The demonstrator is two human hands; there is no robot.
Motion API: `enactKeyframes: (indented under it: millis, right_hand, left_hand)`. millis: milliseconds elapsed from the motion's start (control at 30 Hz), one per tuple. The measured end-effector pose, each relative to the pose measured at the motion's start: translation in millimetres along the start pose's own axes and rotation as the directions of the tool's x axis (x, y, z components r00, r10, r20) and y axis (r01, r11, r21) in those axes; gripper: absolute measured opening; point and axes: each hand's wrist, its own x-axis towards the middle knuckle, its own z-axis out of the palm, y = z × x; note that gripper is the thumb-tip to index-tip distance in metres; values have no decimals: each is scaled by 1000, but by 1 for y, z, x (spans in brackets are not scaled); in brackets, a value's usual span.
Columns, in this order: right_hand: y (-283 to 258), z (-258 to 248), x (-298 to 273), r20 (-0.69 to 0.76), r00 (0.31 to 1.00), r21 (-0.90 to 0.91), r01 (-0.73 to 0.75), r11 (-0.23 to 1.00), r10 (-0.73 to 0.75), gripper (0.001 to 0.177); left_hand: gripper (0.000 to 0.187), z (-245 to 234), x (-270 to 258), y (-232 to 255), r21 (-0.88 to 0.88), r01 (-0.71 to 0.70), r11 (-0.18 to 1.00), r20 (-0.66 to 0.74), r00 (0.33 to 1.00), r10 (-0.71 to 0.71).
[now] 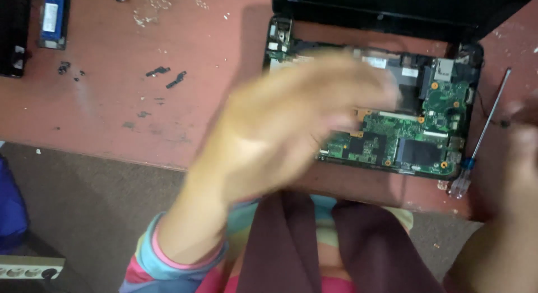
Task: Disassembling and inspecting the internal components of a laptop, including ribbon cables and motherboard.
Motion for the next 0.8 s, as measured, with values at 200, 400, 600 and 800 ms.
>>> enactKeyframes:
  millis: [200, 400, 600, 800]
  right_hand:
    - [-50, -34, -57, 555, 815, 661, -553, -507, -166, 48]
    - [-85, -52, -63, -122, 941, 981, 64, -186, -316, 28]
    - [-92, -69, -53, -434, 880, 801, 475, 364, -195, 42]
    - [-95, -72, -57, -387, 905, 842, 424, 334, -173, 42]
  left_hand:
    - [17, 95, -21, -16, 314, -418, 852, 162, 908, 386]
    - [23, 96, -64, -41, 993, -34, 109, -21, 886, 463]
    - [22, -48, -41, -47, 689, 103, 717, -117, 993, -31]
    - [16, -68, -49, -74, 780, 214, 588, -153, 976, -152]
